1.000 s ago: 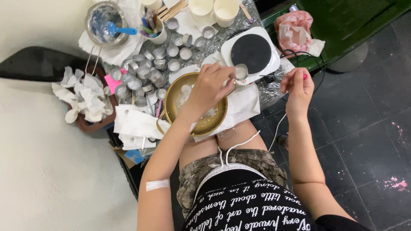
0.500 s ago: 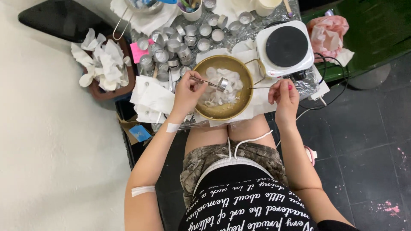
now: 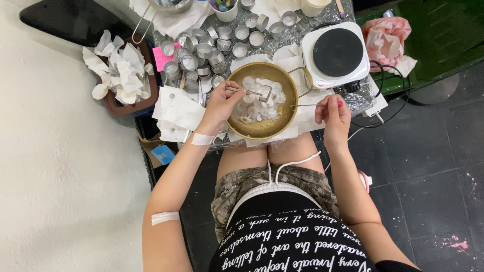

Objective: Melting wax on a hot plate and placing decorative wax elements into small metal containers.

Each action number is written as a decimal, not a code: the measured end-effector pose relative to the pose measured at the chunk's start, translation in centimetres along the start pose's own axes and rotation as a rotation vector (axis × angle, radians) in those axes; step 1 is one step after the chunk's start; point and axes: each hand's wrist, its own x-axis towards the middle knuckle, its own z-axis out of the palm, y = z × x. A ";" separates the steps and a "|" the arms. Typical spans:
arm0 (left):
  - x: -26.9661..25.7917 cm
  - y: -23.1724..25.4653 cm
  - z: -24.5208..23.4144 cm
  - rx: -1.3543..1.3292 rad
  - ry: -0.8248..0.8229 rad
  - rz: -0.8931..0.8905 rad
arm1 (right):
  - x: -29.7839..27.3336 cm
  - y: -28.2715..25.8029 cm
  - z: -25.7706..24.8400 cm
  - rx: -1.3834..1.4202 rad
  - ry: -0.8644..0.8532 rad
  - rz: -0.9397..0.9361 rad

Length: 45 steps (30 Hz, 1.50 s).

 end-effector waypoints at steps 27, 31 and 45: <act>1.1 3.1 -0.8 -0.353 -0.117 -0.112 | -1.2 3.8 3.6 0.021 0.002 0.082; 0.9 3.3 -0.6 -0.377 -0.109 -0.128 | -1.2 4.0 3.7 0.040 -0.011 0.079; 0.6 3.2 -0.4 -0.386 -0.076 -0.136 | -1.3 4.5 3.6 0.022 -0.006 0.077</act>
